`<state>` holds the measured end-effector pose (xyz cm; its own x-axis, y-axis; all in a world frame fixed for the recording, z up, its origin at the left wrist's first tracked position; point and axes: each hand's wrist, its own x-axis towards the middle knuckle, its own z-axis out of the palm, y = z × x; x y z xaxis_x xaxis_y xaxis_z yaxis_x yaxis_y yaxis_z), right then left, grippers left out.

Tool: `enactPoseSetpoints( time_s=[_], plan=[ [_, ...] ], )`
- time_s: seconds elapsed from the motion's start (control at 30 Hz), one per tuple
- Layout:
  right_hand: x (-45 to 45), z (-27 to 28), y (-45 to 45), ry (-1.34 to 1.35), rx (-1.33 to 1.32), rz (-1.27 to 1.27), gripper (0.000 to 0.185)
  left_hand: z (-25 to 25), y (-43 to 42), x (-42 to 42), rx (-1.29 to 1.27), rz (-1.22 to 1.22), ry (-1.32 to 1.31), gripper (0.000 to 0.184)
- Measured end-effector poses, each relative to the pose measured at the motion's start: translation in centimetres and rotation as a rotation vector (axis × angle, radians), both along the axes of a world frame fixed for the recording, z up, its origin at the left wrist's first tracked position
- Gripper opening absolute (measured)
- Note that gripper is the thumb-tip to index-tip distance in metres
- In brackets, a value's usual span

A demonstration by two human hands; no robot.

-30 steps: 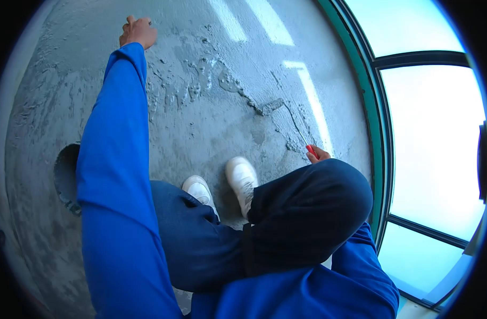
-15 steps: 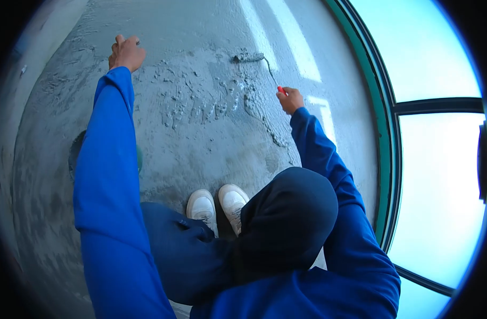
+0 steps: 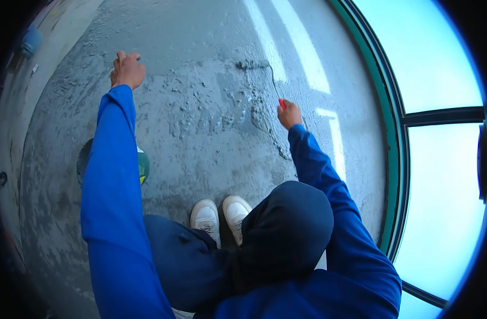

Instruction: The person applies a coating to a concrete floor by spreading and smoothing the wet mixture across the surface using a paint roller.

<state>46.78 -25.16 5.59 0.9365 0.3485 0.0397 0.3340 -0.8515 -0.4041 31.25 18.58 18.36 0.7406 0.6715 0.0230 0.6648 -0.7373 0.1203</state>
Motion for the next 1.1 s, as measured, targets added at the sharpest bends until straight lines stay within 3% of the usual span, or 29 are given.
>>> enactPoseSetpoints(
  time_s=[0.2, 0.4, 0.5, 0.67, 0.8, 0.87, 0.97, 1.1],
  plan=[
    [-12.6, 2.9, -9.5, 0.053, 0.000, -0.097, 0.028, -0.9, -0.8, 2.1, -0.039, -0.075, -0.020, 0.033],
    [-15.5, 6.5, -10.6, 0.130, 0.081, -0.163, 0.031, -0.7, -2.2, 3.1, -0.084, -0.096, -0.028, 0.032],
    [-12.3, 3.9, -7.5, 0.080, 0.093, -0.043, 0.031, -0.9, -2.1, 2.9, -0.094, -0.098, -0.038, 0.031],
    [-2.4, 0.0, 1.6, 0.010, 0.018, -0.047, 0.027, -0.4, -1.2, 1.2, -0.089, -0.066, -0.018, 0.031],
    [6.1, 0.6, 8.4, 0.052, -0.034, -0.064, 0.031, -1.4, 0.1, 0.1, -0.045, -0.026, -0.005, 0.031],
    [7.6, 2.8, 10.9, 0.203, 0.040, -0.134, 0.029, -1.5, 0.4, -0.4, -0.045, -0.019, -0.005, 0.031],
    [8.9, 2.3, 12.4, 0.203, 0.043, -0.098, 0.029, -1.2, 0.5, -1.0, -0.071, -0.001, 0.008, 0.031],
    [6.9, 0.1, 11.7, 0.003, 0.070, -0.072, 0.027, -0.6, -0.1, -1.0, -0.097, 0.033, 0.058, 0.031]
  ],
)
